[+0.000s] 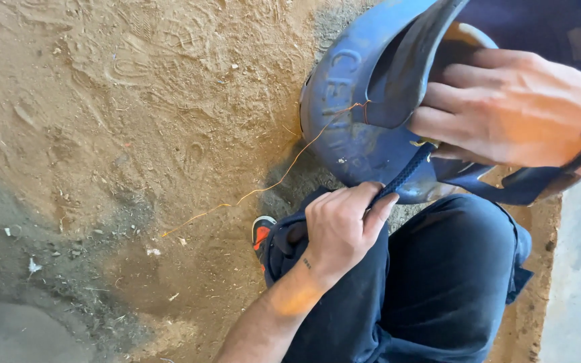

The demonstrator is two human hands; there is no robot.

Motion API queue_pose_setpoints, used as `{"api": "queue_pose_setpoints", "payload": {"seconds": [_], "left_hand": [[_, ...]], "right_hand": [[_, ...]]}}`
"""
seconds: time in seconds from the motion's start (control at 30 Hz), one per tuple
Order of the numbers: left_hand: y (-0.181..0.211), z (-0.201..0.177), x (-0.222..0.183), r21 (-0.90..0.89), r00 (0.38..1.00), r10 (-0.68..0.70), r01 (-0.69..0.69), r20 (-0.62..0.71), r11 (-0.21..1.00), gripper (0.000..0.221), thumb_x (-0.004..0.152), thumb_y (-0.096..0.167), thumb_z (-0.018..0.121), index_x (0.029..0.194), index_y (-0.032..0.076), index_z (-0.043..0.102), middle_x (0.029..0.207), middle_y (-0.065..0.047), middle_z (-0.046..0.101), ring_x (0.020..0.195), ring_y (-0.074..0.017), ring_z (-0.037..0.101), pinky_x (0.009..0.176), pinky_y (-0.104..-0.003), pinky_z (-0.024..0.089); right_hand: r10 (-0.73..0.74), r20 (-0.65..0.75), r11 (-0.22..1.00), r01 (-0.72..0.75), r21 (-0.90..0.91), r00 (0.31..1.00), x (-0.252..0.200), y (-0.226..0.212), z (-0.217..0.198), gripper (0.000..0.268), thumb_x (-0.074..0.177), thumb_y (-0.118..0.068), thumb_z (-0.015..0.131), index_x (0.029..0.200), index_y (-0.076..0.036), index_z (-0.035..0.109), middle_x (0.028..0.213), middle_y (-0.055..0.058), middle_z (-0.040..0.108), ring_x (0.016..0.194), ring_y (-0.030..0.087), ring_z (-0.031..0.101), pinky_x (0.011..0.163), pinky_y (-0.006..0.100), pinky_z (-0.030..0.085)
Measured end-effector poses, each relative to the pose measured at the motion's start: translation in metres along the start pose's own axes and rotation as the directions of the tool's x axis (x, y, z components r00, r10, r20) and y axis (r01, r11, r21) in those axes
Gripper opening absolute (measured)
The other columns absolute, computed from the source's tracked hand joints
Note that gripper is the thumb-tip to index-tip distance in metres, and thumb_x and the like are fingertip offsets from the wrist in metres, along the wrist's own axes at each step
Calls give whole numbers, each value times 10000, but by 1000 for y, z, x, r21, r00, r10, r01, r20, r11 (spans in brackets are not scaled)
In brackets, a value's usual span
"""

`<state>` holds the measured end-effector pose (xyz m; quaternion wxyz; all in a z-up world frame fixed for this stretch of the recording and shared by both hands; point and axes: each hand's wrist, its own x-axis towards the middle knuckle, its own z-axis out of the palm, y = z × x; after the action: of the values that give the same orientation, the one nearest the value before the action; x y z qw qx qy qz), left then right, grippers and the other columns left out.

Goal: Connecting a blue gas hose to the valve of a gas cylinder on the floor.

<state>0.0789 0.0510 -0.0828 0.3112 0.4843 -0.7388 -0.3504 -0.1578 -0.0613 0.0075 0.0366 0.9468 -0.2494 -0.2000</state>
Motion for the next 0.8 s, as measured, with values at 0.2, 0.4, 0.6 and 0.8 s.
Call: {"api": "queue_pose_setpoints", "payload": {"seconds": [0.2, 0.4, 0.6, 0.8], "left_hand": [[0, 3, 0, -15, 1000, 7, -7, -18, 1000, 274, 1020, 371, 585, 958, 123, 683, 704, -51, 694, 627, -282, 672, 592, -401, 494], [3, 2, 1, -28, 1000, 3, -3, -6, 1000, 277, 1027, 366, 567, 950, 123, 673, 687, -50, 687, 610, -291, 669, 580, -401, 489], [1, 6, -1, 7, 1000, 6, -6, -16, 1000, 268, 1022, 369, 578, 937, 133, 673, 657, -43, 659, 595, -277, 648, 573, -396, 473], [3, 5, 2, -19, 1000, 12, -13, -28, 1000, 282, 1028, 364, 567, 943, 119, 678, 690, -44, 691, 608, -271, 672, 578, -385, 489]], "right_hand": [[-143, -67, 982, 150, 116, 987, -10, 13, 14, 299, 991, -402, 463, 1205, -237, 591, 1251, 15, 641, 1055, 254, 671, 797, 383, 573], [-141, -30, 986, 143, 89, 990, -6, 12, 5, 120, 1045, -315, 445, 1118, -240, 504, 923, 10, 590, 843, 252, 653, 762, 387, 575], [-155, -62, 976, 162, 146, 986, -8, 15, 14, 143, 994, -393, 524, 1047, -260, 533, 1008, 8, 592, 884, 265, 641, 741, 407, 574], [-152, -93, 977, 164, 138, 984, -11, 16, 16, 305, 969, -486, 480, 1152, -271, 595, 1118, -30, 601, 884, 237, 626, 718, 398, 562]]}}
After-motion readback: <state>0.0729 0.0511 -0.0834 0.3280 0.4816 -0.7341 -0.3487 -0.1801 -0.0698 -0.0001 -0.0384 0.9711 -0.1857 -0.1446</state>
